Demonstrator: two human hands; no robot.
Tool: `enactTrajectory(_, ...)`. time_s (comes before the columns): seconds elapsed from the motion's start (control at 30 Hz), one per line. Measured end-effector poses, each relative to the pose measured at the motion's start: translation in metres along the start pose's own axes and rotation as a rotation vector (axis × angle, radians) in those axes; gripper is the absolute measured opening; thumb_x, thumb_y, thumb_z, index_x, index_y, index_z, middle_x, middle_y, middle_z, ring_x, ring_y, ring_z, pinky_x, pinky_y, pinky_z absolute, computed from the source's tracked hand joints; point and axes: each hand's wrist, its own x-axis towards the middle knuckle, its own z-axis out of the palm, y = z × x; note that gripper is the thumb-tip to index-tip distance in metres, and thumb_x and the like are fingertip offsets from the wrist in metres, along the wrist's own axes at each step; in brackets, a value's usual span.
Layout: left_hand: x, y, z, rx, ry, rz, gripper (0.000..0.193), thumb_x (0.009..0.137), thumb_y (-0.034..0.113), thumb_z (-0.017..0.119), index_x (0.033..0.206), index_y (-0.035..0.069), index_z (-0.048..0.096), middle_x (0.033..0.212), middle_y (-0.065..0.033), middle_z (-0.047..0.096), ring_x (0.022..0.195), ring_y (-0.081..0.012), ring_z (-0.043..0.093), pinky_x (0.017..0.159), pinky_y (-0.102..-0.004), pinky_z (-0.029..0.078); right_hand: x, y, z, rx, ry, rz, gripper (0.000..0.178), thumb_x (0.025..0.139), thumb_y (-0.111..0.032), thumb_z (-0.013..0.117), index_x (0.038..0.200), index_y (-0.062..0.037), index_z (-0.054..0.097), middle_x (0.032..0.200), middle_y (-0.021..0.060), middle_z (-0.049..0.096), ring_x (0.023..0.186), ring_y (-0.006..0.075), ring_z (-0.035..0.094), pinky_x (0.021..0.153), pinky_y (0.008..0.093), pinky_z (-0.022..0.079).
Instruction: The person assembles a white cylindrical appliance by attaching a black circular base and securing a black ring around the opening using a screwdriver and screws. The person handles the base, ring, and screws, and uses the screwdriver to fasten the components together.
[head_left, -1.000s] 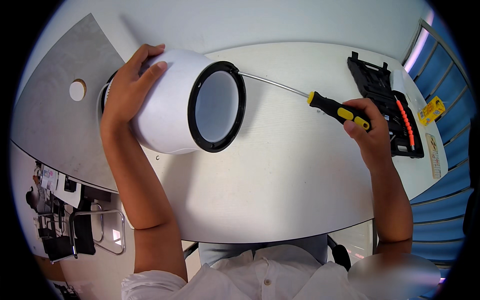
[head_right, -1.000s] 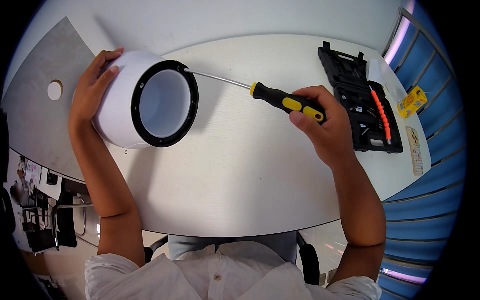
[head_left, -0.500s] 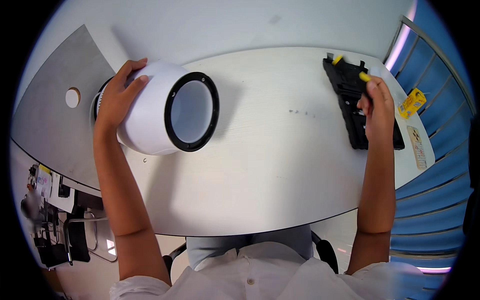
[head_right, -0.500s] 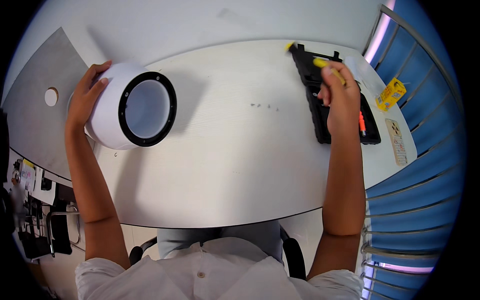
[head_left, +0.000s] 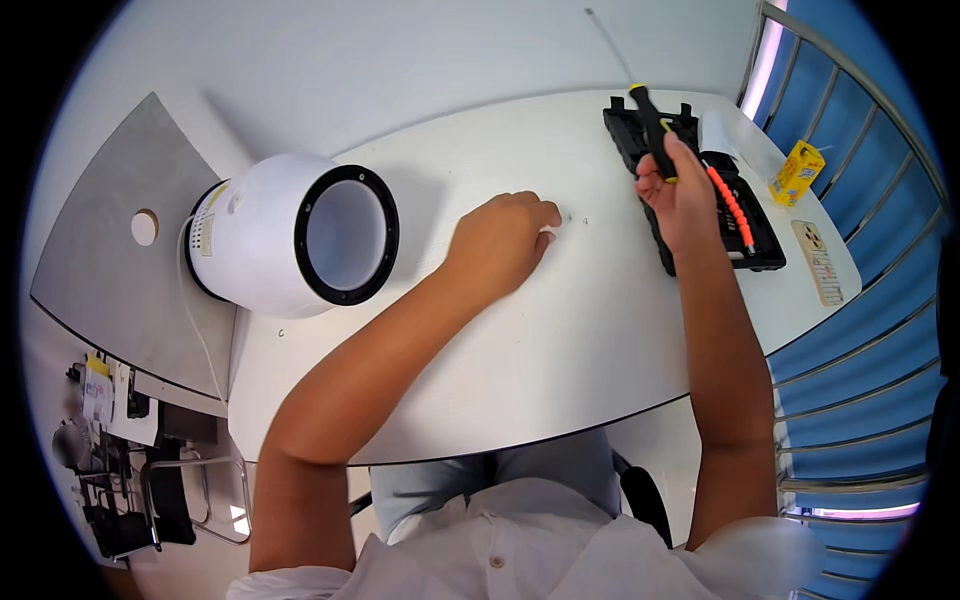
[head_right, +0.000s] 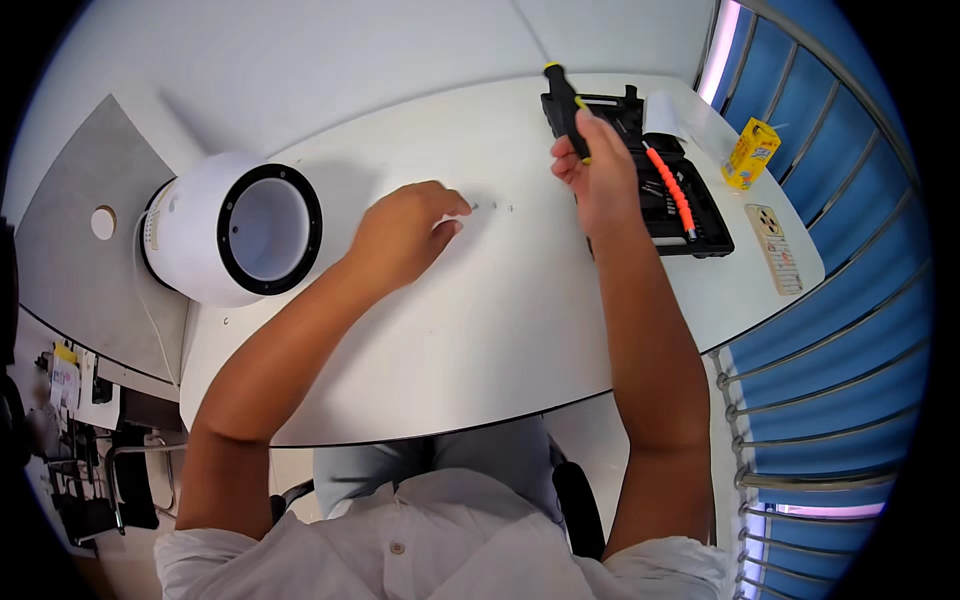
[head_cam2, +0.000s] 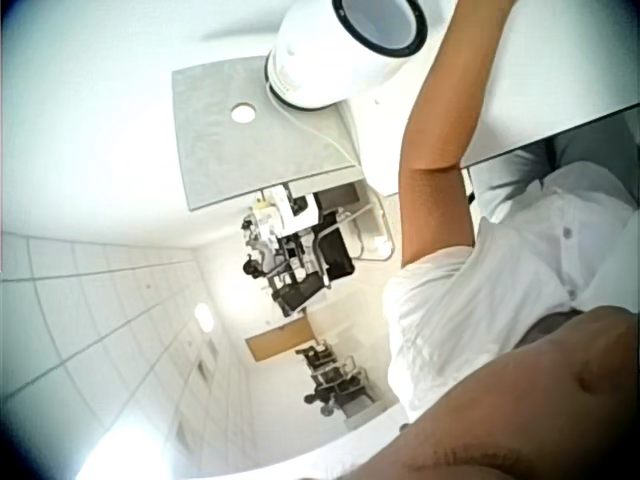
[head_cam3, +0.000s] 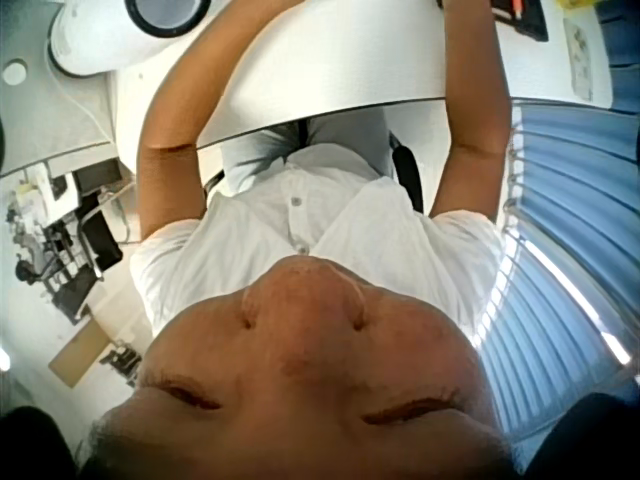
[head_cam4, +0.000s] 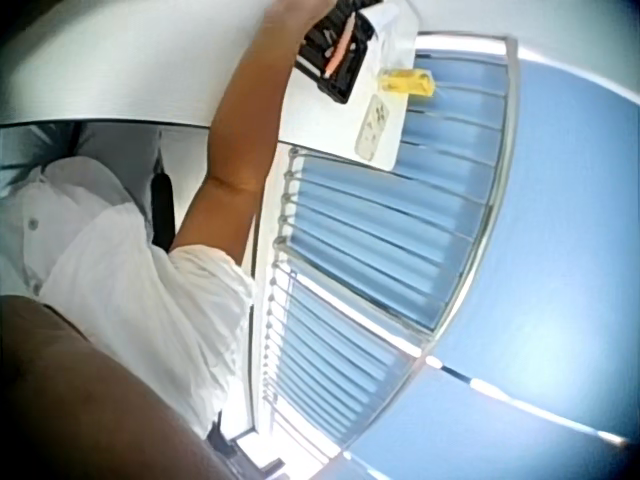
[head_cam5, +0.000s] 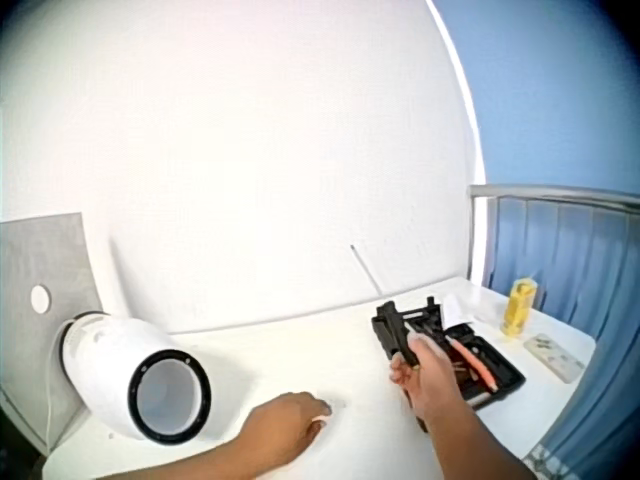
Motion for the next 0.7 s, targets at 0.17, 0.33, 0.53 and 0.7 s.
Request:
enactTrajectory(0.17, 0.037, -0.033, 0.053, 0.140, -0.036, -0.122, 0.010, 0.078, 0.004, 0.060, 0.086, 0.006, 0.065, 0.086, -0.0093, 0.061, 0.082, -0.0275, 0.060, 0.066, -0.0391, 0.050, -0.003, 0.004, 0.005, -0.166, -0.048, -0.045, 0.024, 0.092, -0.029, 0.055, 0.101, -0.0065, 0.057, 0.074, 0.0013, 0.057, 0.065, 0.0084, 0.051, 0.064, 0.0228, 0.044)
enactTrajectory(0.33, 0.043, -0.042, 0.068, 0.180, -0.089, -0.122, 0.007, 0.077, 0.003, 0.057, 0.080, 0.005, 0.063, 0.085, -0.0118, 0.060, 0.080, -0.0288, 0.060, 0.065, -0.0405, 0.050, -0.011, 0.000, 0.012, -0.199, -0.081, -0.060, 0.027, 0.091, -0.029, 0.056, 0.105, -0.0052, 0.057, 0.074, 0.0018, 0.057, 0.066, 0.0084, 0.052, 0.066, 0.0230, 0.044)
enactTrajectory(0.53, 0.046, -0.061, 0.073, 0.209, -0.143, -0.210, 0.009, 0.077, 0.002, 0.056, 0.083, 0.005, 0.062, 0.086, -0.0122, 0.060, 0.080, -0.0295, 0.060, 0.066, -0.0404, 0.050, -0.013, 0.000, 0.014, -0.187, -0.077, -0.070, 0.030, 0.090, -0.029, 0.057, 0.107, -0.0037, 0.057, 0.074, 0.0018, 0.058, 0.066, 0.0081, 0.052, 0.066, 0.0232, 0.044)
enactTrajectory(0.7, 0.045, -0.057, 0.066, 0.282, -0.192, -0.235, 0.007, 0.078, 0.003, 0.057, 0.084, 0.005, 0.060, 0.089, -0.0119, 0.061, 0.083, -0.0292, 0.060, 0.069, -0.0377, 0.048, -0.011, 0.000, 0.013, -0.197, -0.086, -0.063, 0.031, 0.090, -0.030, 0.058, 0.108, -0.0041, 0.057, 0.074, 0.0018, 0.057, 0.068, 0.0081, 0.052, 0.068, 0.0235, 0.043)
